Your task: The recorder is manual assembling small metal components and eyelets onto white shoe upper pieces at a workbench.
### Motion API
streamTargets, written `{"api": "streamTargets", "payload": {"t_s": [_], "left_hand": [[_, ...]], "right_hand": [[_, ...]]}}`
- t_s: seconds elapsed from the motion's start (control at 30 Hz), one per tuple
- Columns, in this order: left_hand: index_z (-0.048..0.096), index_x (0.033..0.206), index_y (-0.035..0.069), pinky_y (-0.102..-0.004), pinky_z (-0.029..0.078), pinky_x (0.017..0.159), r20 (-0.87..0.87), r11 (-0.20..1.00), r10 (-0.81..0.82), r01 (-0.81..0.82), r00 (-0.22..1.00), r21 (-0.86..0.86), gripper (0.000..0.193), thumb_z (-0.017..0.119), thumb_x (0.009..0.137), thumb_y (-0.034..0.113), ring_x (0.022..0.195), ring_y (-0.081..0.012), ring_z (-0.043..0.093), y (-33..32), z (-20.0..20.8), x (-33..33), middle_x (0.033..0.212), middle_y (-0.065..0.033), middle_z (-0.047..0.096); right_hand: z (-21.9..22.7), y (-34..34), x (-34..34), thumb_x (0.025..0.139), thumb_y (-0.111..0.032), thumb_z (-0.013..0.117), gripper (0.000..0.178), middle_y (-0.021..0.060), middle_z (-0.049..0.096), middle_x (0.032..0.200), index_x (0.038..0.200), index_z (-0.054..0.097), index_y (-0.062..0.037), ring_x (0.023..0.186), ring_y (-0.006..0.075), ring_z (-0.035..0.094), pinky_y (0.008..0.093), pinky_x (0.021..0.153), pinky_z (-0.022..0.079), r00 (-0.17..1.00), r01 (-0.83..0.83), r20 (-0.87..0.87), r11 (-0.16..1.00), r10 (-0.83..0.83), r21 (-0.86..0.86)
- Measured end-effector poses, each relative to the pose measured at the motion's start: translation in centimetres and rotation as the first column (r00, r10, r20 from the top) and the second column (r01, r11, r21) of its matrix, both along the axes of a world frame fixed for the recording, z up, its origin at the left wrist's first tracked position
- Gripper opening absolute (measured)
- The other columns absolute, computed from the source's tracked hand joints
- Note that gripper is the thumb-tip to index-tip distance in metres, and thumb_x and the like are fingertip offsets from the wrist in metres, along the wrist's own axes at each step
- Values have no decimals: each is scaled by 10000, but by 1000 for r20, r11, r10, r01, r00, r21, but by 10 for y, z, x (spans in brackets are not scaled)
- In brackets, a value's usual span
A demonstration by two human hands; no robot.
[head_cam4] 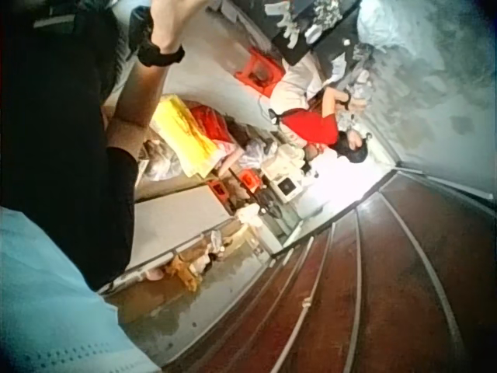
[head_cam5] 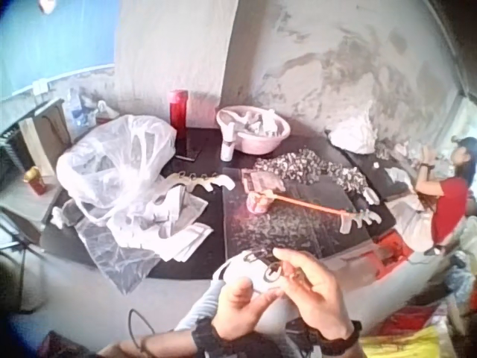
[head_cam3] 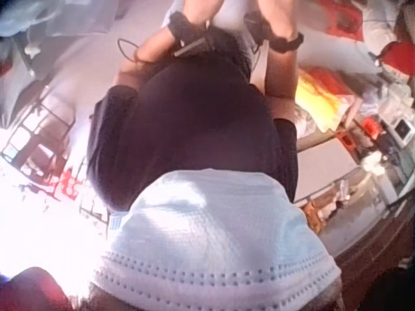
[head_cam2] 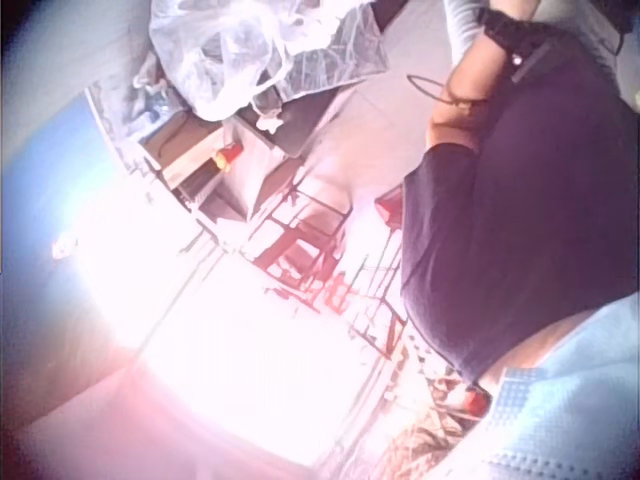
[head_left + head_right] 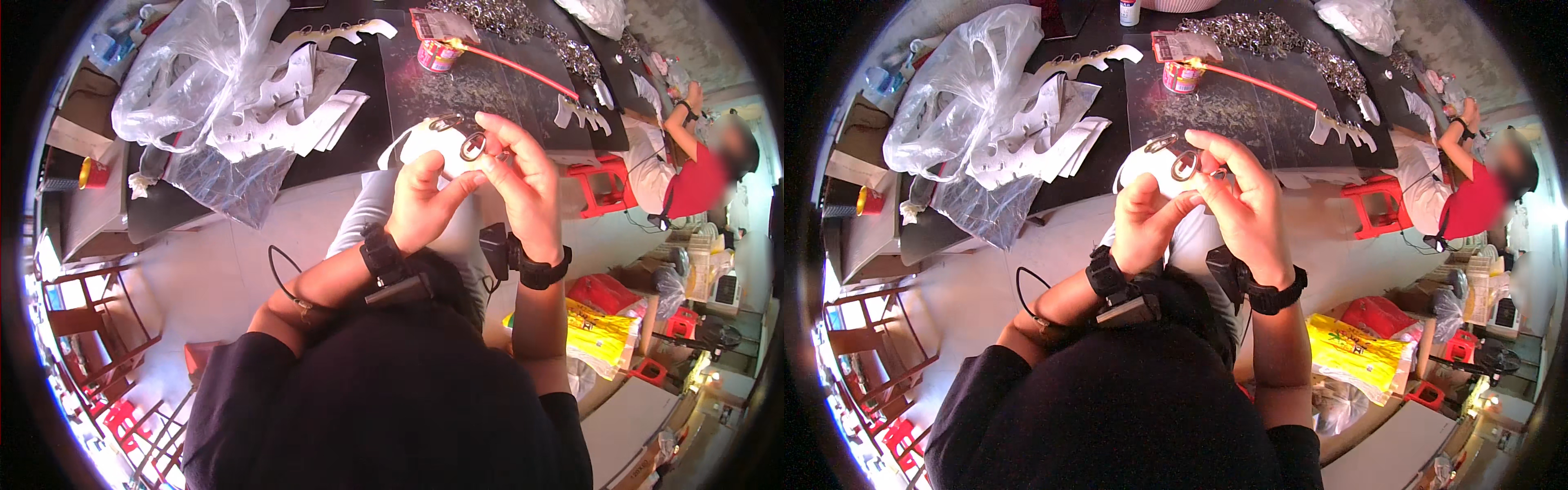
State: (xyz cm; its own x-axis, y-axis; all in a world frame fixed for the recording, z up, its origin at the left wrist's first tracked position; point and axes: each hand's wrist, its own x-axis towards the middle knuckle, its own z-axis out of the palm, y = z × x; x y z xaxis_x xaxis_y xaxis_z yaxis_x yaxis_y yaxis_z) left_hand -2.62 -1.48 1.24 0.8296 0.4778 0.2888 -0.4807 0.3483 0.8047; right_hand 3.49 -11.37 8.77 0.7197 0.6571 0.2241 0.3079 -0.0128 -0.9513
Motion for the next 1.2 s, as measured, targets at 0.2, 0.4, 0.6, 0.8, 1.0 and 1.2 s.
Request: {"api": "streamTargets", "payload": {"t_s": [0.2,0.4,0.6,0.8,1.0,1.2], "left_hand": [[596,994,47,-229,460,751,-31,1000,2,-2,1000,-23,217,642,789,-7,864,-66,560,-27,-1,-4,957,-14,628],[553,1014,5,-233,471,713,-220,991,66,-89,973,-97,227,638,809,52,837,-83,565,-35,6,-3,933,-43,610],[545,1045,12,-241,459,756,-311,970,104,-166,945,-178,254,627,806,45,861,-99,565,-39,18,-8,957,-41,605],[567,1020,20,-228,460,728,-272,981,132,-166,953,-103,230,638,807,70,828,-68,561,-33,2,-3,927,-25,615],[557,1053,38,-214,452,744,-197,973,-129,85,972,-216,245,607,814,17,861,-74,562,-16,0,-10,965,-18,607],[558,1067,36,-198,434,695,-181,961,-153,103,971,-258,262,595,809,0,810,-40,545,-2,11,-22,960,-10,610]], "right_hand": [[-24,-25,9,828,-3,544,358,-33,487,872,1184,533,-37,794,34,469,165,680,403,985,-69,-144,985,92,159],[-37,-22,35,816,-7,552,353,-48,483,841,1169,543,-21,768,32,452,165,704,375,903,-226,-319,948,290,223],[-32,-17,45,812,14,545,379,-37,490,856,1189,525,-14,780,38,452,175,738,378,814,-337,-423,917,398,213],[-41,-12,41,818,19,538,389,-35,486,851,1205,511,-12,782,42,455,177,738,378,831,-274,-429,932,354,237],[-42,-15,14,814,8,526,408,-32,474,853,1221,497,-14,795,42,447,172,745,373,929,-111,-328,975,170,191],[-31,-1,-4,816,-2,528,388,-32,455,837,1202,510,-22,796,43,448,172,742,385,944,-86,-306,985,128,147]]}}
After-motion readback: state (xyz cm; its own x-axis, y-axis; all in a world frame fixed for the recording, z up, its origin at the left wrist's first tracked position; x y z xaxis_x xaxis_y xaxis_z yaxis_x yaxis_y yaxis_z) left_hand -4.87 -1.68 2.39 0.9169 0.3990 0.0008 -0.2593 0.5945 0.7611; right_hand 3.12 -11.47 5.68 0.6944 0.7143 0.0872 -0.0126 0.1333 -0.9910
